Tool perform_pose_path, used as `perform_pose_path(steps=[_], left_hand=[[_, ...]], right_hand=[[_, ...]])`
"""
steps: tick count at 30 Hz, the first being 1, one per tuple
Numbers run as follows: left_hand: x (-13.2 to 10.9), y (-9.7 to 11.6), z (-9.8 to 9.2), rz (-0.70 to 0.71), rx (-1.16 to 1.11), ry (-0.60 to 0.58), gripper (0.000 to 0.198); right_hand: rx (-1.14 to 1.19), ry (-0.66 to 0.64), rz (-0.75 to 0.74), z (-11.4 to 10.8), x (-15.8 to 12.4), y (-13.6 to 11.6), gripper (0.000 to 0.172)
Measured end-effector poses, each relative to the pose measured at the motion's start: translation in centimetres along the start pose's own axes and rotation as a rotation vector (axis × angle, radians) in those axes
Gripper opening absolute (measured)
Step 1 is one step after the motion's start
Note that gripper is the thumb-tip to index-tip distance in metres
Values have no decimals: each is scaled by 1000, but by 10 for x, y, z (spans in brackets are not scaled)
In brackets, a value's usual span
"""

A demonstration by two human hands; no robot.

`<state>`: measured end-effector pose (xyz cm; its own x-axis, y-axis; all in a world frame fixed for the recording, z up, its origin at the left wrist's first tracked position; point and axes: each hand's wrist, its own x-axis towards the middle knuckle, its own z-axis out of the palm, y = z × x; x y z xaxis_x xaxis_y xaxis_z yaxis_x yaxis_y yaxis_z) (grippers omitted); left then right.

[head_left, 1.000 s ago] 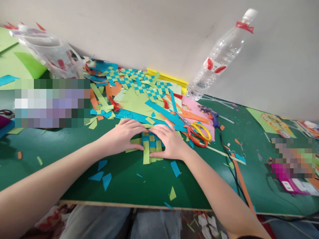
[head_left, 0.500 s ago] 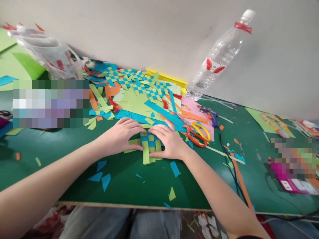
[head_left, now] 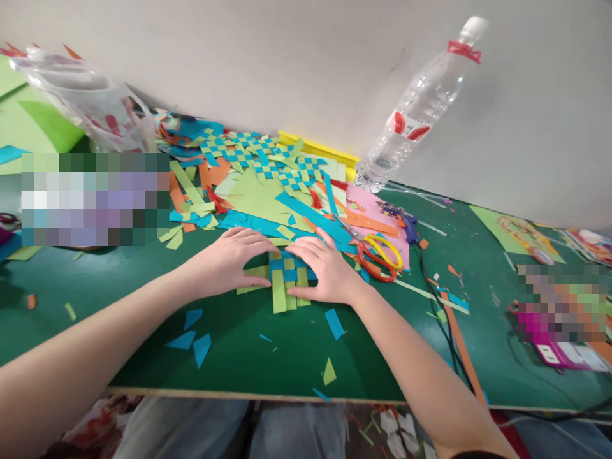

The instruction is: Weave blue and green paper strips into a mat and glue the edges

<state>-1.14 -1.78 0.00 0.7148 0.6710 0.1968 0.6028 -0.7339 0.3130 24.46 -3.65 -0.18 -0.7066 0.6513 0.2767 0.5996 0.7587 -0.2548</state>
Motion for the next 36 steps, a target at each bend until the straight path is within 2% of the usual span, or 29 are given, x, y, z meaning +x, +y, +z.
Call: perform_pose_path(steps=[21,36], left_hand=[[1,2,2,25,-15,14,45],[0,-7,0,-51,-20,-1,46]], right_hand=[[21,-11,5,2,0,-1,70],[22,9,75,-3,-3,13,68]])
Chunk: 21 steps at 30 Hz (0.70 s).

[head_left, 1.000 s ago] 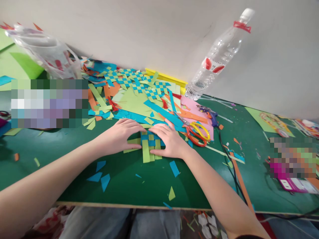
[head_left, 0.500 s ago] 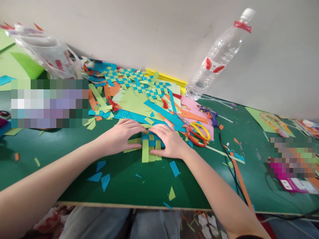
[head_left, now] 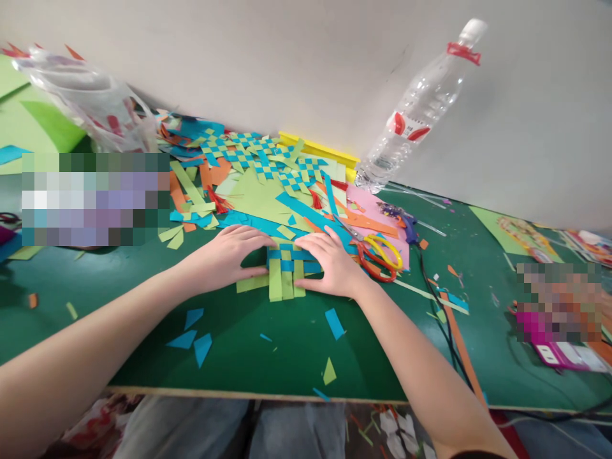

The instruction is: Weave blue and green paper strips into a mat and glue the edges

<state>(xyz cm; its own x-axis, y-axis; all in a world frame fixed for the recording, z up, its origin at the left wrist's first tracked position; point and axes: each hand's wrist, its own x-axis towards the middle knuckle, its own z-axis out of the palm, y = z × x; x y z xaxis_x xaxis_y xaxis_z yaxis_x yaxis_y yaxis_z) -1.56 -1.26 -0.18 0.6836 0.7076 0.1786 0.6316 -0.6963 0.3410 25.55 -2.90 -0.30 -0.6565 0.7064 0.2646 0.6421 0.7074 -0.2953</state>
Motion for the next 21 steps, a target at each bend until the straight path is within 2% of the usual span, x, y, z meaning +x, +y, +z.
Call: perform_pose_path(steps=[21], left_hand=[[0,6,-1,14,-40,-14,38]], right_hand=[[23,-9,-20,2,1,-5,70]])
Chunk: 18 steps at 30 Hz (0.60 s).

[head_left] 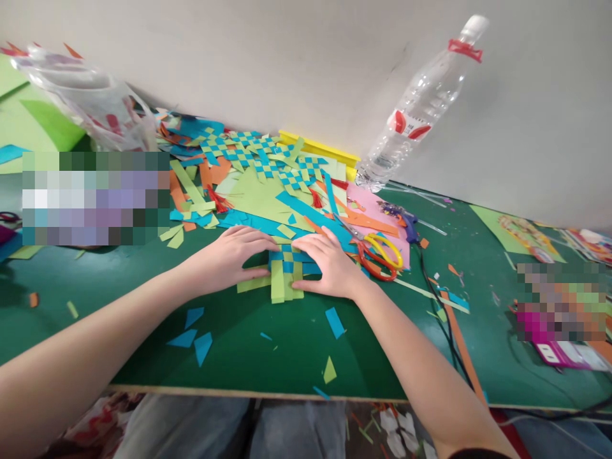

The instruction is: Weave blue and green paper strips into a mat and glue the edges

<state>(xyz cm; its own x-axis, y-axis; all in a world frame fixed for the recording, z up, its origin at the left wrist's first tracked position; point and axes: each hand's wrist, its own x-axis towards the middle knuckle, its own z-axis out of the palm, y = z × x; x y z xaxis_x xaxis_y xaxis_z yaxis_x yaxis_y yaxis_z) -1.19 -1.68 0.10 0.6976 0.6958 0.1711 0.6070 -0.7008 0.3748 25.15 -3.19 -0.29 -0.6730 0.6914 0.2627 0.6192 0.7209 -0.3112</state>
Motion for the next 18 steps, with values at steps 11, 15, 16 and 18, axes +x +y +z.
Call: perform_pose_path(steps=[11,15,16,18], left_hand=[[0,1,1,18,47,-10,40],[1,3,0,7,50,-13,43],[1,4,-1,1,43,-8,43],[2,5,-2,-12,23,5,43]], right_hand=[[-5,-6,-2,0,1,-1,69],[4,35,14,-2,1,-2,64],[9,51,23,-3,1,-2,59],[19,93,46,-4,1,-1,44]])
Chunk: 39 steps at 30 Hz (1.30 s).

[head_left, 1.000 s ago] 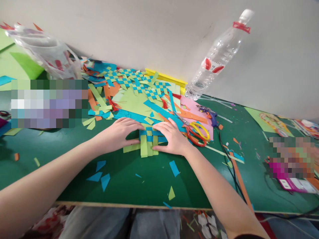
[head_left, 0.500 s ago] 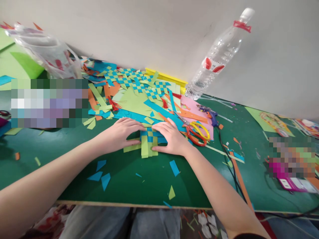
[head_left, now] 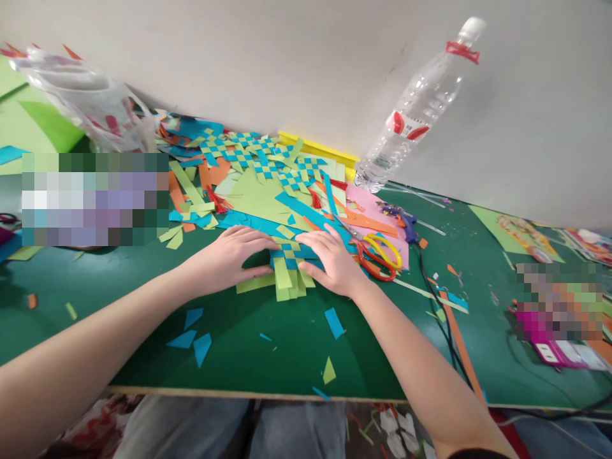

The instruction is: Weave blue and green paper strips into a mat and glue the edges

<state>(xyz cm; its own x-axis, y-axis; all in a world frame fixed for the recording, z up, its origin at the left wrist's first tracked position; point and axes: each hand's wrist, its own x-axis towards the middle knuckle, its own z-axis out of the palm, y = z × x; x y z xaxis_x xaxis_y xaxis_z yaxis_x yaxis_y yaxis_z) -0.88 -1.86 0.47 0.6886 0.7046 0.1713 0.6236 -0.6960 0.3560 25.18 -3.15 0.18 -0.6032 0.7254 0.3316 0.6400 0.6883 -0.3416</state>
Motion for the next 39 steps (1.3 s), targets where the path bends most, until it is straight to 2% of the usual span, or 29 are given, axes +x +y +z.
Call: perform_pose_path(steps=[3,8,14,19,21,25,27,31,33,39], left_hand=[[1,0,-1,-24,-38,8,44],[2,-5,1,-77,-91,36,46],[2,-6,2,-135,-108,60,48],[2,-4,2,-148,-111,77,50],[2,-2,1,-142,-105,83,51],[3,1,-1,-138,-108,72,51],[3,3,-2,-143,-117,71,50],[2,5,-5,-177,-138,80,52],[2,6,-7,-190,-162,84,52],[3,8,-10,-156,-205,113,43]], right_hand=[[8,82,30,-1,0,3,30],[32,126,6,-1,-1,6,25],[51,30,-35,-4,-2,3,51],[36,-20,-50,2,-2,3,57],[23,0,-56,4,-1,5,52],[6,100,-59,7,-1,8,28],[16,165,-53,7,-1,9,21],[36,341,72,8,-2,5,26],[60,386,145,7,-2,2,32],[309,299,312,6,-2,-2,38]])
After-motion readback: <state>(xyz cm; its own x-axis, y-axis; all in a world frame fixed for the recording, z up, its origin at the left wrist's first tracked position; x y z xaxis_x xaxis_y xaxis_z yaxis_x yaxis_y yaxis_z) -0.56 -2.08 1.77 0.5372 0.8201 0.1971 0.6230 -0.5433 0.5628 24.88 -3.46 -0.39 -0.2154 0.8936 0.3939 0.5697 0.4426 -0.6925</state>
